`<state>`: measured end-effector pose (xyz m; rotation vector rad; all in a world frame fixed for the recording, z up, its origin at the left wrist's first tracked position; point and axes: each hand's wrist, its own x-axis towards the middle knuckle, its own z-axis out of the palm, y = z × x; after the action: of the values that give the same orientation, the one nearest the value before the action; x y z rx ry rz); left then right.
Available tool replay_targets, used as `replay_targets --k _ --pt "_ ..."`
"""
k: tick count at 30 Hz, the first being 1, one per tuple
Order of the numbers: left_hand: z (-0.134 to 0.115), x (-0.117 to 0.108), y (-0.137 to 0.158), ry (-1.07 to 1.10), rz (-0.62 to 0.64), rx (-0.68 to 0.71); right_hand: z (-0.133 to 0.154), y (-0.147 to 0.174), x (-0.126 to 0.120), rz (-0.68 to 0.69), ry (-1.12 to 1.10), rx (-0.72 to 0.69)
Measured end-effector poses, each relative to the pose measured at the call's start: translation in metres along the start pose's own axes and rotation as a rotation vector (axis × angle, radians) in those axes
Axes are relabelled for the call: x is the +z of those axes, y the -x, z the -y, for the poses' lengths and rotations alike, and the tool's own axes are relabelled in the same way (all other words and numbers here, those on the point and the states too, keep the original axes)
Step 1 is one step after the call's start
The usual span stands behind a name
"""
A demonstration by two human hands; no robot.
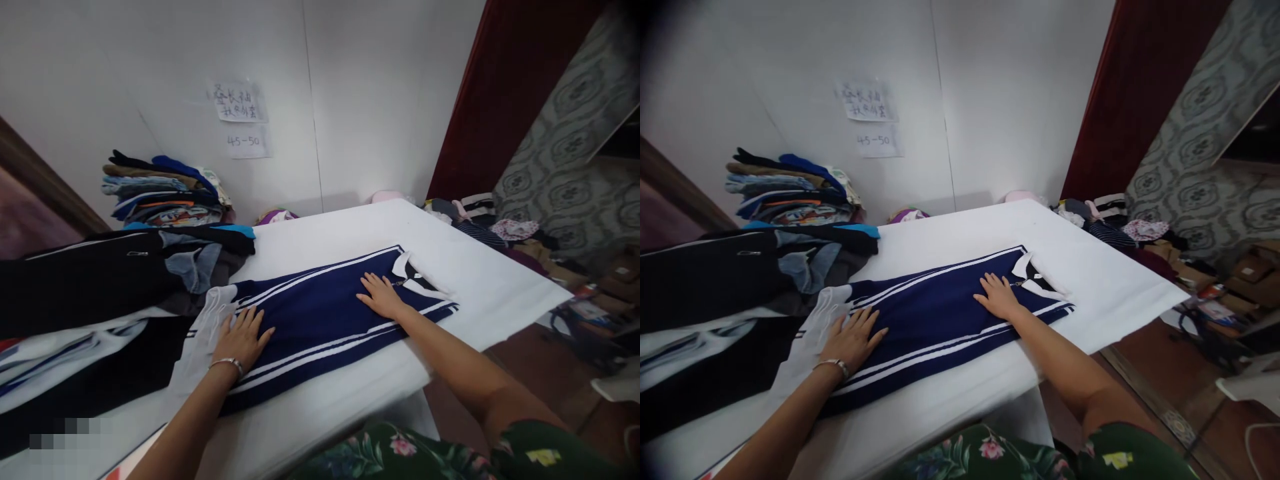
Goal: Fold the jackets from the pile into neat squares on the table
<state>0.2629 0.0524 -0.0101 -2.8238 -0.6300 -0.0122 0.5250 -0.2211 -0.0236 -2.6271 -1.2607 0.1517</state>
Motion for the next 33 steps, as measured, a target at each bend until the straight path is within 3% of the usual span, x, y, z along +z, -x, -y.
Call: replay_targets --k 4,9,12,14,17,21,25,28,33 --pt "0.003 0.005 0.000 0.002 -0.026 0.008 -0.004 0.002 -0.007 -0.011 -0.024 0.002" --pt "0.004 0.010 -0.001 0.015 -0.054 0.014 -0.034 -0.002 -0.024 -0.234 0.117 0.152" --pt "0.003 0.010 -0.002 0.002 -0.047 0.009 -0.059 -0.005 -0.019 -0.133 0.147 0.267" --pt "0.003 0.011 -0.002 0.000 -0.043 0.006 -0.069 -0.005 -0.012 -0.041 0.135 0.274" --pt "0.003 0.012 -0.003 0.010 -0.052 0.007 -0.073 -0.004 -0.007 -0.009 0.124 0.275" --pt "0.002 0.012 -0.001 0.022 -0.052 -0.004 -0.065 -0.007 -0.009 -0.029 0.100 0.285" --pt "-0.003 0.006 0.001 0.061 -0.014 -0.025 -0.040 -0.025 -0.014 -0.098 0.096 0.149" --pt "-0.005 0.000 0.002 0.096 0.031 -0.054 -0.016 -0.045 -0.014 -0.060 0.087 0.058" --pt "-0.002 -0.019 -0.004 0.230 0.146 -0.081 0.004 -0.065 0.002 0.062 0.084 0.099"
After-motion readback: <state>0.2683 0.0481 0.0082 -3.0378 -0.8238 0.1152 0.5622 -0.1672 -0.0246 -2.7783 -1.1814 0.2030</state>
